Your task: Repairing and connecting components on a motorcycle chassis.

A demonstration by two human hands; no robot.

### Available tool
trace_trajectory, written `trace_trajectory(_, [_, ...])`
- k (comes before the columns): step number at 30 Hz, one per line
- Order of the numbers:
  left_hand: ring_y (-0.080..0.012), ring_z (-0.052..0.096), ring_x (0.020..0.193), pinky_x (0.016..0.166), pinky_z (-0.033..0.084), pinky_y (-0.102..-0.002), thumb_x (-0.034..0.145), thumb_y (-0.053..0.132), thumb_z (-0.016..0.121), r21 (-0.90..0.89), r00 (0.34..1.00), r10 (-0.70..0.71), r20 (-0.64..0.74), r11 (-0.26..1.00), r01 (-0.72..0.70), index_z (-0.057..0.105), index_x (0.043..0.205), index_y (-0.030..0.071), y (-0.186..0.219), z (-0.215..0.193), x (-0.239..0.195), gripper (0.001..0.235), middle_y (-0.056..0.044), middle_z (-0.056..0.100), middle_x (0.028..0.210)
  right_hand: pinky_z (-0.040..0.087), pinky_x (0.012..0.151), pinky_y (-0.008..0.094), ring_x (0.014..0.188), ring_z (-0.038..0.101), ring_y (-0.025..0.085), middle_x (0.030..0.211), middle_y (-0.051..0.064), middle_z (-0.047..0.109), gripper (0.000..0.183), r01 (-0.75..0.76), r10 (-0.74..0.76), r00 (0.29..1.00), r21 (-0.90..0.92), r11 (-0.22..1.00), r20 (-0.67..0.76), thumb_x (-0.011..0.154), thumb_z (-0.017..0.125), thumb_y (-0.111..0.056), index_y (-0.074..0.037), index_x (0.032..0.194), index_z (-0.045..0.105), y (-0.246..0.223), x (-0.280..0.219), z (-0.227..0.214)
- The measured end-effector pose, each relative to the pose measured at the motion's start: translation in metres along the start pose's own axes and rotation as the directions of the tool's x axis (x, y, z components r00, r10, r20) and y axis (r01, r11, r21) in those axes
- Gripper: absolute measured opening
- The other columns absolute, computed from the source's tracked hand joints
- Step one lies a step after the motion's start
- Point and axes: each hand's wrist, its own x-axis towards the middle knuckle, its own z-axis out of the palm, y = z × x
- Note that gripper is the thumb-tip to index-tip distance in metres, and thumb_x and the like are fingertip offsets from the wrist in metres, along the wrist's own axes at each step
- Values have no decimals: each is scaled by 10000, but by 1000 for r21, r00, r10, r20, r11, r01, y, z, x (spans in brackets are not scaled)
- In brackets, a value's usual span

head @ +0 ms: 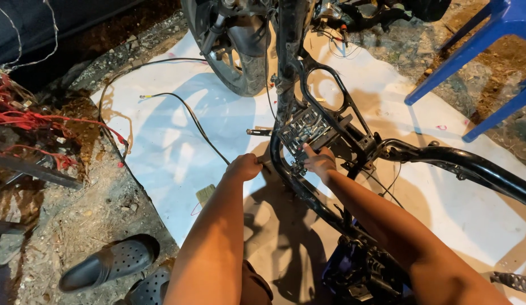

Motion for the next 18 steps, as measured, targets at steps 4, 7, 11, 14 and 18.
trace_trajectory(4, [-361, 687, 1090, 932, 550, -486, 846, 428, 677, 22, 1000, -11, 22, 1000, 11, 742, 1047, 139, -3, -2, 0, 358, -142, 742, 1131, 618, 839, 383, 1034, 743, 343, 1209, 290, 694, 906, -37, 39, 999, -60, 998, 38, 938, 608, -658, 105, 1388, 422, 4, 5, 0])
trace_trajectory(7, [-366, 694, 1088, 939, 552, -479, 851, 418, 680, 11, 1000, 8, 16, 1000, -9, 746, 1047, 135, -1, -3, 2, 351, -158, 747, 1119, 622, 771, 426, 892, 775, 349, 1048, 300, 739, 848, -140, 136, 990, -109, 984, -37, 916, 546, -675, 37, 1357, 407, -12, -23, 6])
trace_trajectory(11, [-370, 678, 1092, 932, 538, -486, 851, 412, 678, -14, 1000, 12, -2, 1000, -12, 738, 1072, 138, 6, -3, 5, 357, -148, 730, 1127, 599, 631, 402, 635, 730, 292, 740, 183, 699, 777, -139, 133, 989, -95, 986, -62, 946, 503, -698, 43, 1162, 591, -12, -50, 23])
trace_trajectory(14, [-368, 691, 1077, 926, 543, -472, 863, 408, 679, -71, 998, 52, -34, 996, -54, 744, 1078, 118, 13, -4, 9, 367, -159, 737, 1114, 575, 584, 377, 559, 697, 257, 625, 146, 670, 677, -36, 40, 999, -173, 984, 22, 941, 504, -639, -8, 1157, 620, -16, -67, 37])
trace_trajectory(18, [-364, 706, 1050, 911, 548, -456, 863, 381, 691, -164, 992, 71, -101, 983, -87, 741, 1081, 97, 18, -7, 12, 362, -167, 743, 1099, 583, 589, 339, 569, 712, 225, 618, 114, 685, 622, 287, -232, 948, -275, 917, 217, 992, 551, -539, 29, 1241, 608, -17, -75, 43])
